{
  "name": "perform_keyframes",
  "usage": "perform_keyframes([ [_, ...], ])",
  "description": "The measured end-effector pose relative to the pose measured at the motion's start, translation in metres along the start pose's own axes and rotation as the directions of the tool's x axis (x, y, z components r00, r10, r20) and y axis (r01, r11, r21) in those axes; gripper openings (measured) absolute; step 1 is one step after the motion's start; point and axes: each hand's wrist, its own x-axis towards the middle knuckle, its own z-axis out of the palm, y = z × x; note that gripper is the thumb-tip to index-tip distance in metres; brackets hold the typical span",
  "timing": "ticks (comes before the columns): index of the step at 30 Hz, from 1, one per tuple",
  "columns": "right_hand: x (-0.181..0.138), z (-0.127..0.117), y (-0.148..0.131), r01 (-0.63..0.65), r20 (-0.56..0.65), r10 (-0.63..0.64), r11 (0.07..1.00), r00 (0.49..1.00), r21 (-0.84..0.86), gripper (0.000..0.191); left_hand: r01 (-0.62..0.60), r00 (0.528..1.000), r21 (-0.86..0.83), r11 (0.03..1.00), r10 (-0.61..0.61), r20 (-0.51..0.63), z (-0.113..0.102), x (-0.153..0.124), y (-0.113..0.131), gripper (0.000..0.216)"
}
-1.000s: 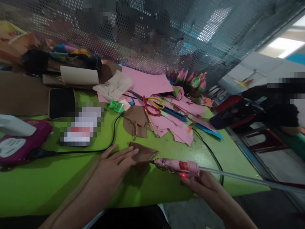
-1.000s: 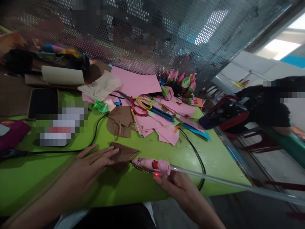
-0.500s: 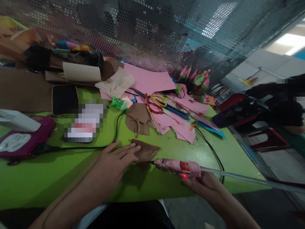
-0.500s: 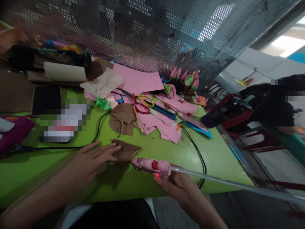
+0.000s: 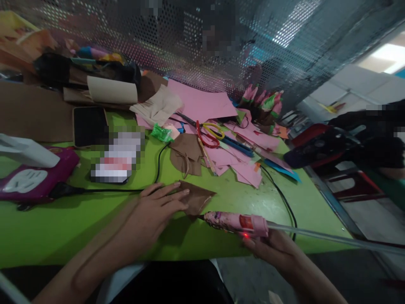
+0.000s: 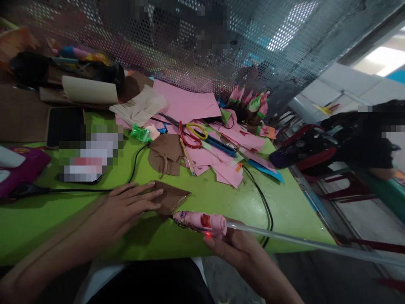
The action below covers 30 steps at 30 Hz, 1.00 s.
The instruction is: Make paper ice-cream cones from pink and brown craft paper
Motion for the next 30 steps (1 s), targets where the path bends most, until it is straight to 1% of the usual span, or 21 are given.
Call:
perform_keyframes([
  [7, -0.0027, 0.0037, -0.0020, -0.022, -0.001, 0.022, 1.000, 1.000, -0.015, 0.040, 0.002, 1.000, -0.017, 1.000, -0.002, 0.001, -0.0024, -0.0007, 0.0003, 0.043],
  [10, -0.0023, 0.0044, -0.0045, -0.020, 0.018, 0.020, 1.000, 1.000, 0.012, 0.039, 0.004, 1.000, -0.022, 1.000, -0.004, 0.015, -0.0026, -0.0006, 0.0004, 0.046],
  [15, -0.0027, 0.0055, -0.0045, -0.023, 0.010, 0.023, 0.999, 1.000, 0.021, 0.041, 0.007, 1.000, -0.017, 1.000, -0.007, 0.008, -0.0027, -0.0005, 0.0003, 0.050],
  [19, -0.0034, 0.0058, -0.0042, -0.045, 0.006, 0.045, 0.999, 0.999, 0.003, 0.045, 0.011, 0.999, -0.019, 1.000, -0.010, 0.032, -0.0041, -0.0002, 0.0005, 0.050],
  [23, -0.0008, 0.0063, -0.0069, -0.024, 0.007, 0.024, 0.999, 1.000, -0.033, 0.042, 0.012, 1.000, -0.027, 1.000, -0.011, 0.027, -0.0040, -0.0004, -0.0003, 0.048],
  [26, 0.0005, 0.0052, -0.0073, 0.002, 0.031, -0.001, 0.999, 1.000, -0.048, 0.039, 0.002, 0.999, -0.034, 0.999, -0.001, 0.034, -0.0033, -0.0007, -0.0018, 0.047],
  [30, -0.0018, 0.0024, -0.0040, 0.004, 0.053, -0.001, 0.999, 0.999, -0.053, 0.039, -0.006, 0.999, -0.036, 0.999, 0.007, 0.037, -0.0034, -0.0006, -0.0024, 0.048],
])
